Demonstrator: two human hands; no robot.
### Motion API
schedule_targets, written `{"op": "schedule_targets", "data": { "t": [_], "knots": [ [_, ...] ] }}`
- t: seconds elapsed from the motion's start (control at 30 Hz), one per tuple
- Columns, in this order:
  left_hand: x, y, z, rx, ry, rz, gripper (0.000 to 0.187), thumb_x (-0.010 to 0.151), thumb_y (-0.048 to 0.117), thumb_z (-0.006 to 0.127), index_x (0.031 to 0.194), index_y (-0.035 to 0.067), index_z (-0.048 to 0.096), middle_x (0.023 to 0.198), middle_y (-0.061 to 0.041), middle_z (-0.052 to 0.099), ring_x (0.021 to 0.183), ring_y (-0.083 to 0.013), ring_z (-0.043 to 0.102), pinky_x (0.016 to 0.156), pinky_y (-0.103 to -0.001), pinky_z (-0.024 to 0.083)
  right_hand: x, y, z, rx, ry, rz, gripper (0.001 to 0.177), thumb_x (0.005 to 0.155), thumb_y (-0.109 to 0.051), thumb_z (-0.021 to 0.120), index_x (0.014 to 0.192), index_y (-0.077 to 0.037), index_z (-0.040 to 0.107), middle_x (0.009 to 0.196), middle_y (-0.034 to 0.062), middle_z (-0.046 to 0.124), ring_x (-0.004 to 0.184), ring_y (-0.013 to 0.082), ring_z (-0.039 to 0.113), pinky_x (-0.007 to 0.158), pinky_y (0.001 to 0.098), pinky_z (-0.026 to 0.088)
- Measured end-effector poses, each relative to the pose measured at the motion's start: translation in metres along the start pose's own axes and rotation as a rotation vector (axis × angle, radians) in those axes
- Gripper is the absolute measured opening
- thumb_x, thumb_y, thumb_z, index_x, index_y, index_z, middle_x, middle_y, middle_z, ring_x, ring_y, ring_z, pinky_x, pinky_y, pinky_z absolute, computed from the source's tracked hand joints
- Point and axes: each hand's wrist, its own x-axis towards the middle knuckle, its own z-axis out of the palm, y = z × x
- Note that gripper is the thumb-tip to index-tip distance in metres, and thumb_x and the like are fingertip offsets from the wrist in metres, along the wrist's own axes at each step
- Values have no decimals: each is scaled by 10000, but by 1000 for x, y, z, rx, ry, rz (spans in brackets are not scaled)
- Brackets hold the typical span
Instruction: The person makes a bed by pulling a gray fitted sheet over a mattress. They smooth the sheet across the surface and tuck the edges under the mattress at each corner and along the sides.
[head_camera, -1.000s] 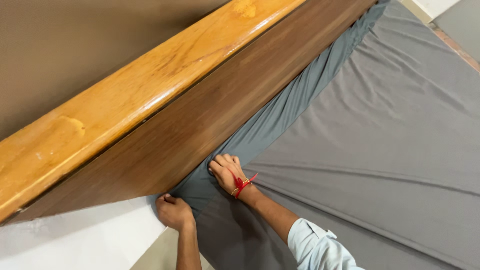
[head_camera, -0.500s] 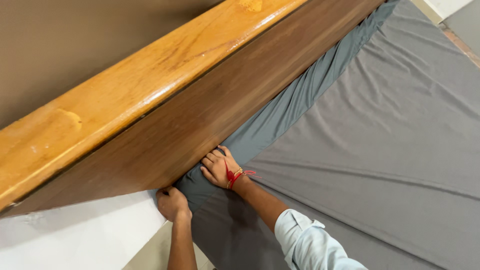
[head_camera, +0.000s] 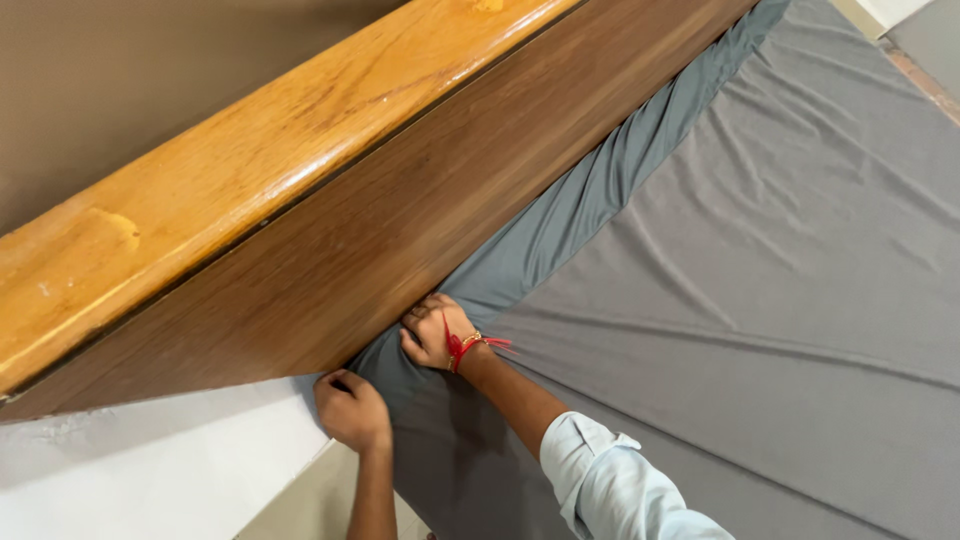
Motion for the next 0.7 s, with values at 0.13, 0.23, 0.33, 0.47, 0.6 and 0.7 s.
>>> {"op": "schedule_targets", "data": {
  "t": [0.13,0.23,0.33,0.47,0.6,0.7],
  "knots": [
    [-35,18,-11,42,209,626,194,962,109,595,1082,-41,623,1205,-225,668,1175,-404,607,1010,-508,504,10,4,20,-6,-42,37,303,859,-317,633,916,-42,748,951,146,740,959,329,671,935,455,493],
    [-49,34,-12,103,161,851,196,942,93,586,1099,-16,625,1211,-180,676,1218,-380,606,1054,-528,493,2,22,45,-23,-127,51,271,886,-313,633,902,-74,760,910,140,736,933,325,678,951,462,489],
    [-47,45,10,70,-37,913,271,902,145,596,1137,13,628,1225,-179,656,1205,-376,609,1024,-530,481,-2,45,78,-20,-181,50,243,953,-278,594,908,-92,744,927,99,742,959,305,695,946,446,486],
    [-25,50,34,96,-202,818,474,962,302,563,1325,-3,570,1325,-225,614,1235,-385,585,1014,-502,462,6,68,74,141,-258,89,207,708,-170,689,877,-80,768,923,148,746,932,339,699,884,448,519],
    [-26,49,35,325,-143,884,666,974,526,523,1417,32,577,1334,-168,635,1227,-331,584,1032,-480,431,-20,62,17,621,114,276,261,778,-27,647,1000,-64,777,1042,112,783,976,277,738,840,388,601],
    [-26,54,43,582,-156,804,674,948,597,509,1347,62,607,1339,-91,648,1243,-277,593,1054,-454,417,-30,91,-52,309,411,349,104,801,-93,734,896,-52,744,986,117,772,913,287,753,835,382,594]
  ]
}}
